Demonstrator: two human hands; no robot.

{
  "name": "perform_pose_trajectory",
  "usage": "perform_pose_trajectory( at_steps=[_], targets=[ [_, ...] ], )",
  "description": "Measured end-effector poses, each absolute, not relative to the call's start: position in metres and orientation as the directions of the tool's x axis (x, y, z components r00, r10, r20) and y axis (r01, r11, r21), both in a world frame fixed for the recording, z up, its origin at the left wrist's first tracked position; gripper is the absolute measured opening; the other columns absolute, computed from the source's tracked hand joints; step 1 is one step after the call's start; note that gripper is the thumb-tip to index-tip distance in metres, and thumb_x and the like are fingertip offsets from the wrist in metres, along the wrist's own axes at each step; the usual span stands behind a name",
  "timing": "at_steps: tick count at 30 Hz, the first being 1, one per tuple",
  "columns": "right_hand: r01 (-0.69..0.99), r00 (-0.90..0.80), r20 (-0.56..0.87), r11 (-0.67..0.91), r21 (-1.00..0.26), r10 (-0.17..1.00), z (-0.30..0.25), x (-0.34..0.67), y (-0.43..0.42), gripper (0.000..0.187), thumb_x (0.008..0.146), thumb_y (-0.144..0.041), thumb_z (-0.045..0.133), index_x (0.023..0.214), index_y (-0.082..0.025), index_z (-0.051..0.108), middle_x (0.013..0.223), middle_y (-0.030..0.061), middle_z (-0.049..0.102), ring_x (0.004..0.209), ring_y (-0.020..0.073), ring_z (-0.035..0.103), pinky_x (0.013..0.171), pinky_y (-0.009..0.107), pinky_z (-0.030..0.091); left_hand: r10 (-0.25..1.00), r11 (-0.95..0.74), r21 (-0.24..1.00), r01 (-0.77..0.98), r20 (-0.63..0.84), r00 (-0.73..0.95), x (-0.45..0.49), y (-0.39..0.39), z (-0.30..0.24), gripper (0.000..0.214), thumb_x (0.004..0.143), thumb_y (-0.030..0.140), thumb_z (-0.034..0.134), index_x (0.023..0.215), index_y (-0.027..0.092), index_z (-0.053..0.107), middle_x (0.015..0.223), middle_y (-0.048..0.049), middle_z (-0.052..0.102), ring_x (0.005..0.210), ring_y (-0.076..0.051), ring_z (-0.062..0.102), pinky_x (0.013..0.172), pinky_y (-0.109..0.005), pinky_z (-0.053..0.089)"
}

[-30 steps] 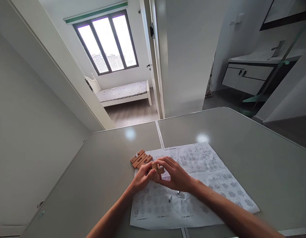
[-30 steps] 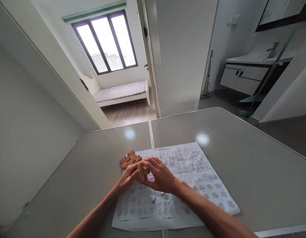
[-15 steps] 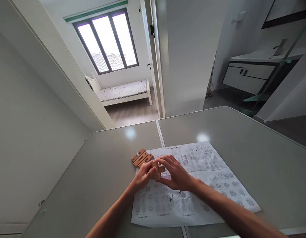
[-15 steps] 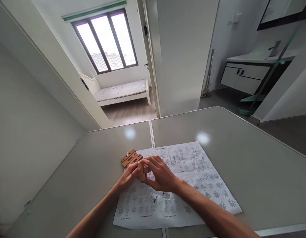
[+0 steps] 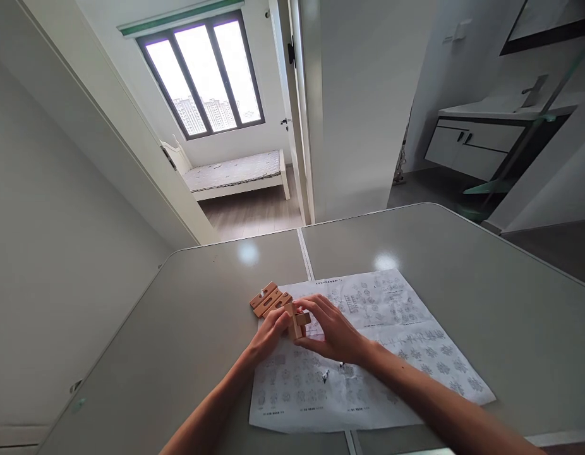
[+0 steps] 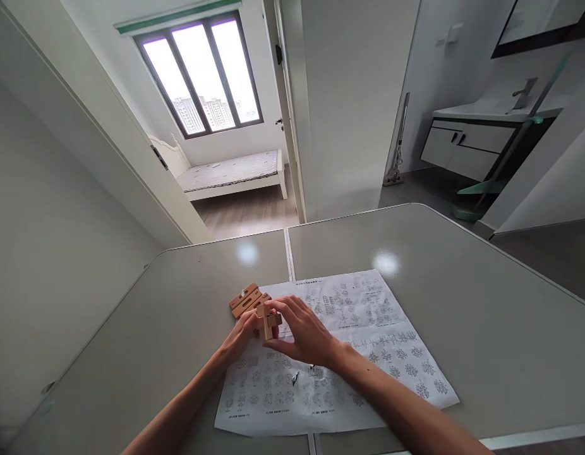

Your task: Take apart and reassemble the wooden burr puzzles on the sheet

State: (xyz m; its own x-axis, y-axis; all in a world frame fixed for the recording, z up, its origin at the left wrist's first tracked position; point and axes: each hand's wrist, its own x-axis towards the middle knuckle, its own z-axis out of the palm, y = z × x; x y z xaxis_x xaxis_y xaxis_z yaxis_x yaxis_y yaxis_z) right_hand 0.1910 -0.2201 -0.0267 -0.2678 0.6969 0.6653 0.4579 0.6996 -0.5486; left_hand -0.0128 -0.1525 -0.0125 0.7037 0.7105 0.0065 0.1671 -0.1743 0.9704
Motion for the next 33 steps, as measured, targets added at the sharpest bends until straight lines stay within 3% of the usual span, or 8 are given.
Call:
perform_pose_trajectory(
  at_steps=[4,7,19,33],
  targets=[
    [0.506,-0.268,0.695,0.712,-0.487,0.667,-0.0248,0.1907,-0.2212,0.032,0.107,-0.030,0.054,0.138,-0.023,0.047,0.118,0.0120,0.067,0.105,0.0276,0.062,0.090,0.046,0.057,0.722,-0.131,0.981,0.146,-0.007,0.692,-0.0138,-0.1532,-0.0102,0.086,0.091,0.088,0.034,0.080,0.011,0.070,0.079,-0.0106,0.071,0.073,-0.022,0.065,0.074,-0.033,0.052],
    [0.545,-0.252,0.711,0.704,-0.455,0.656,-0.0248,0.1904,-0.2211,0.022,0.107,-0.024,0.053,0.130,-0.024,0.052,0.112,0.0102,0.067,0.100,0.0262,0.063,0.087,0.044,0.057,0.701,-0.153,0.980,0.126,0.017,0.713,-0.0126,-0.1546,-0.0078,0.084,0.094,0.084,0.033,0.079,0.011,0.070,0.078,-0.0109,0.071,0.073,-0.022,0.065,0.075,-0.033,0.052],
    [0.544,-0.193,0.707,0.673,-0.501,0.681,-0.0278,0.1923,-0.2200,0.012,0.107,-0.026,0.053,0.118,-0.024,0.056,0.104,0.0088,0.067,0.093,0.0248,0.064,0.080,0.041,0.056,0.707,-0.236,0.957,0.169,0.050,0.705,-0.0111,-0.1531,-0.0077,0.082,0.086,0.088,0.047,0.106,0.012,0.069,0.088,-0.0076,0.065,0.079,-0.022,0.060,0.073,-0.032,0.048],
    [0.541,-0.244,0.703,0.696,-0.472,0.668,-0.0267,0.1947,-0.2201,0.013,0.109,-0.027,0.051,0.121,-0.025,0.057,0.109,0.0088,0.071,0.097,0.0249,0.065,0.084,0.041,0.055,0.705,-0.295,0.936,0.190,0.079,0.705,-0.0110,-0.1524,-0.0045,0.079,0.088,0.087,0.044,0.097,0.012,0.067,0.083,-0.0046,0.059,0.076,-0.019,0.051,0.071,-0.030,0.043]
  ],
)
